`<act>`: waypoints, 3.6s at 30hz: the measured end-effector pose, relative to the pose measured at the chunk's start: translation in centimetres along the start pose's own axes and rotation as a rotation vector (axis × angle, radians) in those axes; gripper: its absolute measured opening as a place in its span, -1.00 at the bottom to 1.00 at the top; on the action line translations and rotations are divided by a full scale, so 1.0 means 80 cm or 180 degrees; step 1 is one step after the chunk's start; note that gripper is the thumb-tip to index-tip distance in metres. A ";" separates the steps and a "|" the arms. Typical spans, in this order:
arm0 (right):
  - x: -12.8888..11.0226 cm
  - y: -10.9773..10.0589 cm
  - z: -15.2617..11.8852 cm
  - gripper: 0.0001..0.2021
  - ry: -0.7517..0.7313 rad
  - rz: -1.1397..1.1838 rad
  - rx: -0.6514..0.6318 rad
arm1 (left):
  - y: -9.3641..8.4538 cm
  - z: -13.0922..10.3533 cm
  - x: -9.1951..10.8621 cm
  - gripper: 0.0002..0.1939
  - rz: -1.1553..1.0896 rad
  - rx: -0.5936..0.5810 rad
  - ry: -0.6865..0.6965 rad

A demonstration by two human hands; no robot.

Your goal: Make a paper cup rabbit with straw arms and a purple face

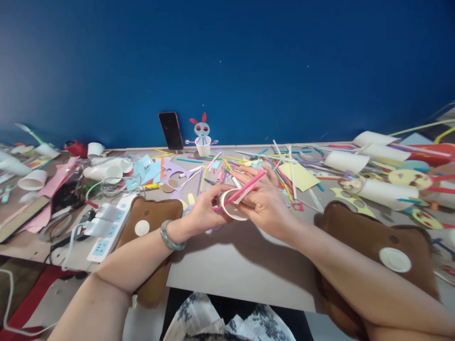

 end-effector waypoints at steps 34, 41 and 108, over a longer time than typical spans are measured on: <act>0.025 0.006 0.002 -0.80 0.0212 0.0819 0.0575 | -0.024 0.015 -0.013 -0.46 0.0278 0.0457 0.0223; 0.041 0.010 -0.008 -0.87 0.0440 0.1054 0.0892 | -0.016 0.008 -0.019 -0.42 0.0456 0.0519 0.0163; 0.050 -0.020 0.002 -0.67 0.1204 0.1408 0.0414 | 0.034 -0.012 -0.008 -0.55 -0.0771 -0.1847 -0.1284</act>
Point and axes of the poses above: each hand's wrist, its own z-axis towards the middle knuckle, its own y-axis out of the palm, x = y × z, the point moved 7 cm from there along z, towards the middle knuckle, and after that the axes turned 6 degrees about -y, right-handed, at the moved point
